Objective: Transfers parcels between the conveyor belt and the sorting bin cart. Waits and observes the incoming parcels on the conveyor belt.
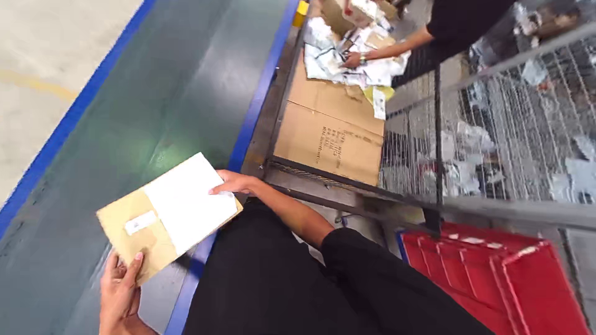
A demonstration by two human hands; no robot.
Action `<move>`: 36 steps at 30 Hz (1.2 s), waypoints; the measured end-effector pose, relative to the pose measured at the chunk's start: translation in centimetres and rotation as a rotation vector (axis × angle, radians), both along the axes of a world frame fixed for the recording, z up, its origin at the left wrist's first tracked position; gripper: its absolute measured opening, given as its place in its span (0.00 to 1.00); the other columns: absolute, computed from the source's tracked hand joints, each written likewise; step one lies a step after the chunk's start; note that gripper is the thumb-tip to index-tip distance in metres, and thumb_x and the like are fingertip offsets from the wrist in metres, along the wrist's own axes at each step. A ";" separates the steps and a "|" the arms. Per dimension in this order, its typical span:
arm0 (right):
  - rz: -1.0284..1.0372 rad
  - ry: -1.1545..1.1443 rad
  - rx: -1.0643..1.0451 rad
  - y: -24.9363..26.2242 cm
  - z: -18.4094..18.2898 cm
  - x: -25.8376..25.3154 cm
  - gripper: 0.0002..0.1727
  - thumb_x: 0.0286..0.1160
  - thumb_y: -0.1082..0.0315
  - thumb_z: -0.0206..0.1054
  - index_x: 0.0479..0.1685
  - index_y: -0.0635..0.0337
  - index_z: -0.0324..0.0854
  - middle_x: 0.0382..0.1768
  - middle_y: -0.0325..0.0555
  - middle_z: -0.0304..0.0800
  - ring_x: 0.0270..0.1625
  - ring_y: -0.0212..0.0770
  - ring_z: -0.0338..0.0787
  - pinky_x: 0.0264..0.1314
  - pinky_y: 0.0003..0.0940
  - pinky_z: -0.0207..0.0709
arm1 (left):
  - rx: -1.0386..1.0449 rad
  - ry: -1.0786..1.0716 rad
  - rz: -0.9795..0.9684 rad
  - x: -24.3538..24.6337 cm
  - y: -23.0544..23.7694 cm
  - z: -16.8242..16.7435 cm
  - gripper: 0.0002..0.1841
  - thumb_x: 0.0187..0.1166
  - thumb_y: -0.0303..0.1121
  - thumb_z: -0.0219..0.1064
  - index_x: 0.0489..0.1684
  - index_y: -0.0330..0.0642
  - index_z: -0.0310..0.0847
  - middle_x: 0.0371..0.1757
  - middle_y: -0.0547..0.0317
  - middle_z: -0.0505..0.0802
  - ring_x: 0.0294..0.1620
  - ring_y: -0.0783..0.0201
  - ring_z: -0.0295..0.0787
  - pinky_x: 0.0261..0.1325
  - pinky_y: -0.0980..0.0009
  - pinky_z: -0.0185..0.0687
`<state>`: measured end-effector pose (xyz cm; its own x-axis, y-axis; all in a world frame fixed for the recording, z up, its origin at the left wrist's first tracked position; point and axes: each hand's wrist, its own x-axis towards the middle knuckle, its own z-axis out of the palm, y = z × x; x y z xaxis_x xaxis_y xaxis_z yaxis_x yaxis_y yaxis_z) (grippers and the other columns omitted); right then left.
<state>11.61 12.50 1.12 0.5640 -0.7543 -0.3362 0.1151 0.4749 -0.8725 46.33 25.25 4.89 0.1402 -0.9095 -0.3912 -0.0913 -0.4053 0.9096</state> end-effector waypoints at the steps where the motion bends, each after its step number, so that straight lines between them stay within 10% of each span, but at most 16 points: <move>1: -0.072 0.043 -0.018 -0.2 0.1 -3.4 0.30 0.70 0.79 0.70 0.75 0.71 0.68 0.56 0.56 0.88 0.53 0.41 0.91 0.61 0.41 0.87 | 0.031 0.000 -0.043 -1.5 -1.6 -0.3 0.28 0.85 0.29 0.59 0.84 0.41 0.57 0.59 0.63 0.91 0.45 0.73 0.94 0.49 0.72 0.93; 4: -0.390 0.186 -0.038 -0.6 0.2 -15.0 0.32 0.70 0.75 0.72 0.77 0.70 0.68 0.56 0.56 0.90 0.53 0.41 0.92 0.60 0.41 0.88 | 0.065 0.082 -0.201 -6.0 -6.0 -0.8 0.26 0.90 0.30 0.52 0.86 0.38 0.56 0.74 0.46 0.87 0.58 0.48 0.95 0.60 0.54 0.94; 12: -1.039 0.277 0.084 2.6 -2.8 -43.2 0.28 0.82 0.69 0.66 0.80 0.58 0.65 0.57 0.50 0.91 0.54 0.43 0.93 0.58 0.44 0.89 | 0.077 0.009 -0.400 -19.3 -11.8 -0.9 0.23 0.90 0.32 0.51 0.82 0.36 0.62 0.72 0.46 0.88 0.62 0.51 0.93 0.62 0.56 0.92; 25: -0.336 0.482 0.330 1.2 -8.3 -55.7 0.26 0.81 0.69 0.65 0.78 0.60 0.68 0.54 0.49 0.88 0.48 0.36 0.89 0.55 0.38 0.84 | 0.203 -0.068 -0.428 -29.5 -12.3 -1.8 0.23 0.88 0.29 0.53 0.80 0.33 0.64 0.68 0.45 0.90 0.61 0.52 0.94 0.63 0.58 0.92; 32: -1.245 0.543 0.266 -3.1 -11.2 -67.1 0.31 0.79 0.66 0.67 0.82 0.61 0.65 0.61 0.56 0.87 0.55 0.46 0.91 0.57 0.46 0.87 | 0.202 -0.119 -0.405 -31.4 -12.4 -1.3 0.21 0.89 0.29 0.51 0.79 0.32 0.65 0.69 0.46 0.90 0.61 0.53 0.94 0.63 0.58 0.92; 36: -1.732 0.259 0.192 -4.7 -11.3 -73.7 0.45 0.89 0.49 0.59 0.95 0.44 0.30 0.85 0.61 0.63 0.71 0.56 0.86 0.62 0.49 0.89 | 0.180 -0.127 -0.359 -31.7 -12.3 -1.0 0.22 0.90 0.30 0.51 0.81 0.32 0.62 0.68 0.46 0.90 0.61 0.55 0.94 0.62 0.59 0.92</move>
<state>-62.12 7.79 -10.21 -0.8473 -0.3161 -0.4267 0.4323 0.0561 -0.9000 14.65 12.92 3.86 -0.1160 -0.8280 -0.5487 -0.3628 -0.4789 0.7994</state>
